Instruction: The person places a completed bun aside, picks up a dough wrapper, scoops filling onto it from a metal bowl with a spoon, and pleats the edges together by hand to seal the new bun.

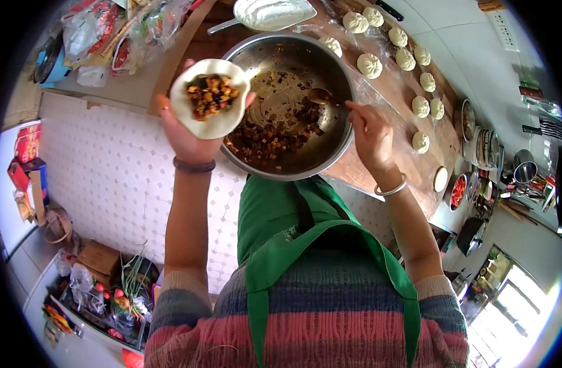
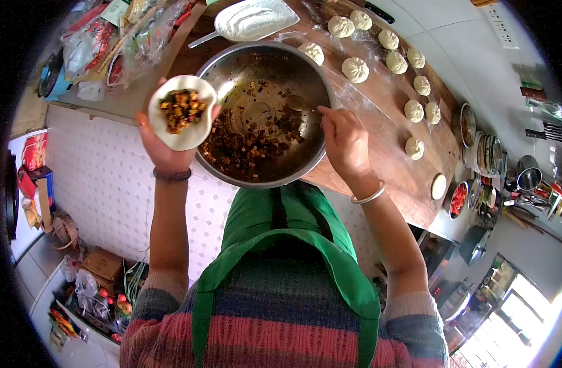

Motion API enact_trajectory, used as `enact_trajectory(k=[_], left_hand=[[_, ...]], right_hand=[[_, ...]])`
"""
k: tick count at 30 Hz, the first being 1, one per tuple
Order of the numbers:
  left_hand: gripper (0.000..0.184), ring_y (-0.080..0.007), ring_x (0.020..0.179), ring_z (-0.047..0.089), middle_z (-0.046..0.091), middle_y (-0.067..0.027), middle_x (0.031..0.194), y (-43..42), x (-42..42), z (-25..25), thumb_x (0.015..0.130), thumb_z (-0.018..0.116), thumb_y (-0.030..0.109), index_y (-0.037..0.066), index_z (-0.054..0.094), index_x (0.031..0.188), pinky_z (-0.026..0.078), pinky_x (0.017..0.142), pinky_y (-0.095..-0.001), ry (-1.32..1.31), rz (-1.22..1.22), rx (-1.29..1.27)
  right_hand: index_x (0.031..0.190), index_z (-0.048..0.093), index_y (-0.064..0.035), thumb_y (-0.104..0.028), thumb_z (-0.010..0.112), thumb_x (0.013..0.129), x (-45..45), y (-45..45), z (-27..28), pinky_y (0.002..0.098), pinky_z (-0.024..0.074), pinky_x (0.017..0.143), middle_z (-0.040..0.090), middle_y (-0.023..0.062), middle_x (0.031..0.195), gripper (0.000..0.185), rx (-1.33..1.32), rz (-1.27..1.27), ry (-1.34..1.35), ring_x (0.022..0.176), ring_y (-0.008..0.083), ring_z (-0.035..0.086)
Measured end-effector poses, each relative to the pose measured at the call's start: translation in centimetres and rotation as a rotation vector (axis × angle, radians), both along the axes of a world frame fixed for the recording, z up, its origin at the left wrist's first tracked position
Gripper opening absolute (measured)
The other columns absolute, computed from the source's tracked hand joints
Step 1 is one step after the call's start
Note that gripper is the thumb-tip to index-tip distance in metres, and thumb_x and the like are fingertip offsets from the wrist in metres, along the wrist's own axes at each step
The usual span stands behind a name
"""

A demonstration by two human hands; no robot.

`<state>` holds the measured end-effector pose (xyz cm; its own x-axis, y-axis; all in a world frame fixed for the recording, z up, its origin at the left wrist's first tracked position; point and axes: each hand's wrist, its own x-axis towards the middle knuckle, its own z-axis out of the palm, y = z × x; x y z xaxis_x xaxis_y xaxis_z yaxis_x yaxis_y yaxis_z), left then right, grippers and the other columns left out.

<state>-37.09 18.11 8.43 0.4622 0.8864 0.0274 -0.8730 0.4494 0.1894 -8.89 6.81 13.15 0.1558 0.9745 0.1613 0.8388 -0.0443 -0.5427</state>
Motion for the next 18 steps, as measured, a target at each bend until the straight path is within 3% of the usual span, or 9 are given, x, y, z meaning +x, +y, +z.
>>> enact_trajectory(k=[1, 4, 7, 9, 12, 18], left_hand=[[0.07, -0.0379, 0.128, 0.041, 0.042, -0.0107, 0.14, -0.2, -0.7, -0.1, 0.09, 0.032, 0.066, 0.018, 0.037, 0.14, 0.033, 0.1, -0.0669, 0.053, 0.05, -0.04], [0.071, -0.0361, 0.128, 0.041, 0.041, -0.0091, 0.141, -0.5, -1.7, -0.2, 0.089, 0.032, 0.068, 0.02, 0.038, 0.14, 0.032, 0.1, -0.0674, 0.193, 0.151, -0.126], [0.074, -0.0361, 0.129, 0.04, 0.04, -0.0092, 0.142, -1.0, -1.0, 0.9, 0.088, 0.032, 0.071, 0.02, 0.036, 0.141, 0.032, 0.099, -0.0682, 0.369, 0.246, -0.231], [0.074, -0.0362, 0.129, 0.039, 0.04, -0.0094, 0.142, -1.1, -0.7, 1.1, 0.087, 0.033, 0.071, 0.02, 0.035, 0.142, 0.033, 0.099, -0.0684, 0.373, 0.252, -0.229], [0.076, -0.0361, 0.129, 0.039, 0.04, -0.0098, 0.141, -0.8, -1.1, 0.5, 0.087, 0.033, 0.072, 0.021, 0.034, 0.142, 0.033, 0.099, -0.0686, 0.331, 0.244, -0.21], [0.076, -0.0356, 0.129, 0.039, 0.038, -0.0095, 0.143, -0.8, -0.9, 0.0, 0.086, 0.035, 0.072, 0.02, 0.033, 0.143, 0.033, 0.1, -0.0684, 0.246, 0.244, -0.184]], right_hand=[[0.1, 0.066, 0.0008, -0.002, 0.057, 0.085, 0.0, -0.3, -0.7, 0.0359, 0.0514, 0.071, 0.064, 0.0181, 0.087, 0.018, 0.014, 0.053, -0.124, 0.076, 0.0322, 0.062], [0.1, 0.067, 0.0007, -0.003, 0.057, 0.085, -1.1, -1.3, -1.9, 0.0359, 0.052, 0.069, 0.064, 0.0167, 0.085, 0.018, -0.091, 0.071, 0.03, 0.076, 0.0301, 0.064], [0.105, 0.066, 0.0009, -0.008, 0.055, 0.09, -3.5, -1.7, -2.6, 0.0337, 0.0522, 0.066, 0.067, 0.0149, 0.085, 0.021, -0.355, 0.006, 0.348, 0.071, 0.0243, 0.065], [0.109, 0.066, 0.0001, -0.013, 0.051, 0.095, -4.5, -1.4, -2.9, 0.0295, 0.0507, 0.063, 0.068, 0.0112, 0.085, 0.024, -0.56, -0.043, 0.522, 0.065, 0.0161, 0.061], [0.111, 0.065, -0.0001, -0.014, 0.05, 0.095, -5.0, 0.0, -4.3, 0.0267, 0.0474, 0.061, 0.066, 0.0068, 0.083, 0.025, -0.67, -0.115, 0.86, 0.064, 0.0119, 0.056], [0.114, 0.062, 0.0036, -0.014, 0.05, 0.094, -5.8, 2.0, -5.8, 0.0225, 0.0415, 0.062, 0.059, 0.0026, 0.079, 0.029, -0.713, -0.272, 1.339, 0.065, 0.0106, 0.048]])
